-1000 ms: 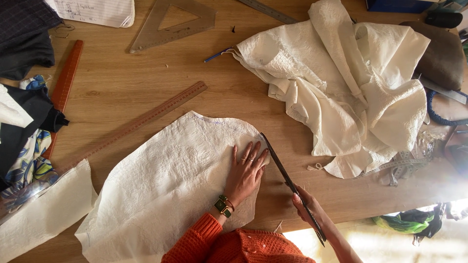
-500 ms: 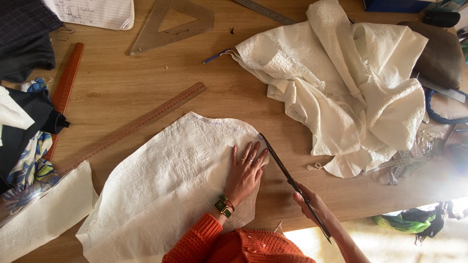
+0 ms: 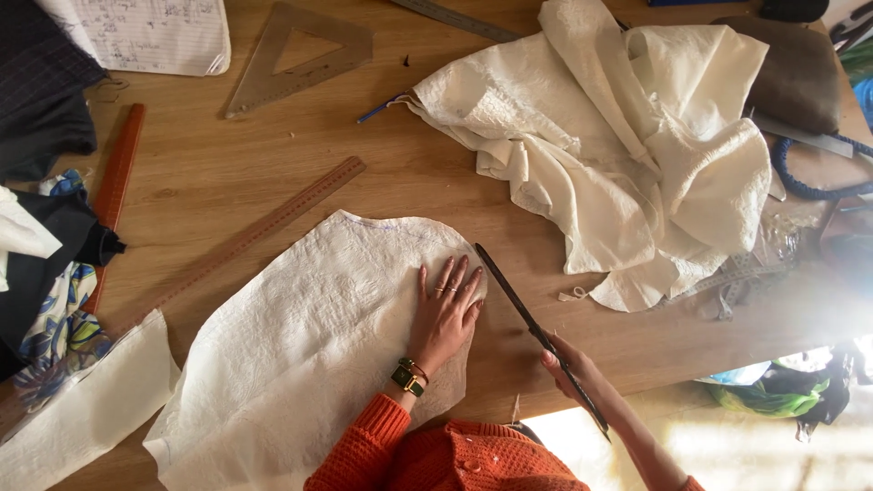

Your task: The person measures a long piece of white fabric on a wooden table using a ruler and a blue pen, marking lines along the fabric. They then use large scissors to cut the fabric along the marked lines, separating it into smaller pieces.

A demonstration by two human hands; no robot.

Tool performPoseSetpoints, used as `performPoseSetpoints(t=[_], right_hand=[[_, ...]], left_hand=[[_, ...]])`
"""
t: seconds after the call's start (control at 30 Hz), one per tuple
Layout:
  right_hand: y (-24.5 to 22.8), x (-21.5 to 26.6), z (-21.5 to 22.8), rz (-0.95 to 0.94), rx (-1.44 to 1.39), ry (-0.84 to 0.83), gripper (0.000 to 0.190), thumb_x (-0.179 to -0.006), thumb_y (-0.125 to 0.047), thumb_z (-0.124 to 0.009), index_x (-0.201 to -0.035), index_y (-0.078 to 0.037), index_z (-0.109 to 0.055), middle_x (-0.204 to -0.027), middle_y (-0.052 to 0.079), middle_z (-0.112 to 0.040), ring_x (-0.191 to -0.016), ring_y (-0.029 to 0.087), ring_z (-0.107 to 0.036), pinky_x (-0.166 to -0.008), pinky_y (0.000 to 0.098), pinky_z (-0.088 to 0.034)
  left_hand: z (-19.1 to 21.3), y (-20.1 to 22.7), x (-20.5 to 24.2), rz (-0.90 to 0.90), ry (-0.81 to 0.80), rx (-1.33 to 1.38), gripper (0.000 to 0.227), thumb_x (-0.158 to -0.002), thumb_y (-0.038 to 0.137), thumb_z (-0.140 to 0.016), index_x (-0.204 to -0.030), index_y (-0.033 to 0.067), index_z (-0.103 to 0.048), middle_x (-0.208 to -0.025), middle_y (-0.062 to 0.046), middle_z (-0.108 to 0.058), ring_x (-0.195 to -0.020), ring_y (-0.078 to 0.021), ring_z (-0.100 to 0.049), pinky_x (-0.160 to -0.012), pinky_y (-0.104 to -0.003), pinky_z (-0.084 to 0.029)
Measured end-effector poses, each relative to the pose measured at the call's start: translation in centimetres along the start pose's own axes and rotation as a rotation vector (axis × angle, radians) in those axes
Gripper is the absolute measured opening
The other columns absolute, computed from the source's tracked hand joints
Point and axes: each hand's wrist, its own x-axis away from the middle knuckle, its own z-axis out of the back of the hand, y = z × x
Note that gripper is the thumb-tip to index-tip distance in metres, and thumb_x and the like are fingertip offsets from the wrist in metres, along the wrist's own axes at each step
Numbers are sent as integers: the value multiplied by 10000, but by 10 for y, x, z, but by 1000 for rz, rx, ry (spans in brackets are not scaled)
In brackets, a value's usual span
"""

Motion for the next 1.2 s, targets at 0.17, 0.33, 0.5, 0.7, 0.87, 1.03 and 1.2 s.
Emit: performPoseSetpoints(t=[0.17, 0.33, 0.5, 0.7, 0.87, 1.03, 1.2], right_hand=[[33, 41, -4, 100, -499, -10, 806, -874, -583, -571, -1479, -54, -518, -626, -68, -350, -433, 15, -293, -347, 188, -256], [78, 73, 8, 173, -711, 323, 734, -938, -531, -520, -1516, -81, -475, -651, -39, -402, -409, 26, -310, -321, 201, -231], [86, 96, 43, -40, -909, 655, 744, -913, -615, -467, -1485, -139, -492, -669, -6, -359, -462, 50, -281, -388, 195, -217], [103, 96, 90, -175, -947, 594, 637, -959, -553, -459, -1420, -116, -511, -711, -3, -322, -476, 49, -256, -414, 205, -182], [153, 55, 143, -170, -722, 603, 597, -933, -626, -489, -1184, -85, -515, -718, 20, -405, -475, 87, -341, -395, 252, -265], [152, 17, 226, -254, -198, 654, 549, -953, -578, -486, -1346, -195, -489, -992, 63, -550, -812, 214, -575, -688, 349, -444], [161, -30, 279, -215, 228, 752, 654, -939, -354, -568, -1539, -264, -322, -1381, 205, -606, -1150, 575, -576, -902, 607, -436]], left_hand=[[-5, -1, -3, 6, -21, 10, 732, -1028, 668, -225, -1551, 193, -416, -1680, -65, -262, -1555, -274, -206, -1252, -619, -71], [6, 5, -6, -15, -24, -13, 666, -1005, 637, -389, -1497, 203, -504, -1629, -59, -395, -1507, -282, -338, -1207, -657, -166], [4, 3, -6, -52, -29, -51, 645, -986, 601, -464, -1506, 221, -498, -1646, -57, -383, -1512, -284, -356, -1203, -678, -196], [-6, -1, 0, -13, -58, -93, 712, -959, 643, -420, -1555, 253, -439, -1692, -34, -318, -1538, -271, -321, -1235, -676, -161], [-7, -1, 4, 7, -56, -113, 737, -945, 605, -444, -1581, 235, -405, -1708, -44, -306, -1573, -270, -282, -1240, -663, -176], [-13, -1, 17, 58, 51, -159, 634, -1003, 516, -464, -1541, 182, -493, -1672, -59, -387, -1574, -297, -303, -1268, -661, -133], [12, -3, 53, 310, 101, -146, 586, -1013, 431, -492, -1541, 179, -482, -1686, -67, -355, -1585, -357, -264, -1242, -701, -95]])
